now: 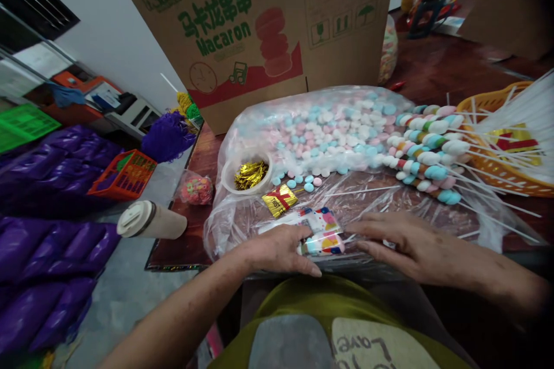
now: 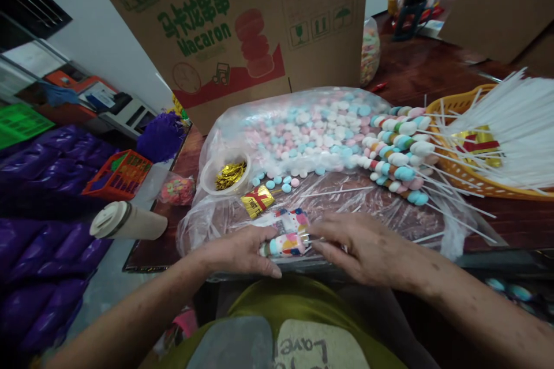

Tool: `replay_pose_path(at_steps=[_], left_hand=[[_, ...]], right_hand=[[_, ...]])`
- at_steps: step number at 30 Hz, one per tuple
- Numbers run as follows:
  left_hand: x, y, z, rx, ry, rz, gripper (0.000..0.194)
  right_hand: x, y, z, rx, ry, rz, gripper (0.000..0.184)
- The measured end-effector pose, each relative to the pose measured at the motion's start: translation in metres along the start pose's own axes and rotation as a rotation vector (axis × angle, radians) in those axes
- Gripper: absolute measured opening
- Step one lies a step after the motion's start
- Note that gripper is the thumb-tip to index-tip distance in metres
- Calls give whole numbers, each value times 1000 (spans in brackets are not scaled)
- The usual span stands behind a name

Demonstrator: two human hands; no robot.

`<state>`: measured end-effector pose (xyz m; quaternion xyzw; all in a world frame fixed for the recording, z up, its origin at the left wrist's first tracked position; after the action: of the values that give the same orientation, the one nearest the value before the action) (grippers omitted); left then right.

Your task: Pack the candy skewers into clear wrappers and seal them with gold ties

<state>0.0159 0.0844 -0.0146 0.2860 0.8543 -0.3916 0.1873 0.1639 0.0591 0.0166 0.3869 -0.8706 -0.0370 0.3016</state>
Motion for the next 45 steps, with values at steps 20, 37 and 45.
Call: replay_pose_path(at_steps=[20,37,45], left_hand=[[28,-17,28,45,-832,-9,46],[49,-33,22,-717,-461,-112,37],[35,-29,32,-267,-687,162,29]], right_hand=[[-14,28,25,20,371,287,31],[7,39,112,-117,984,609,34],[15,53,101,-51,744,468,28]])
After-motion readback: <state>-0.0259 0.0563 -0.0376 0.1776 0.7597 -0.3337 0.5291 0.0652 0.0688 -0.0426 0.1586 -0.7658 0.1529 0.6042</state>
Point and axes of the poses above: each hand's wrist, its own y-axis towards the middle knuckle, its own z-axis out of the palm, x = y × z, the point moved 7 cm from there along y, towards the middle knuckle, and after that the axes turned 5 degrees about -z, right-handed, at the moved point
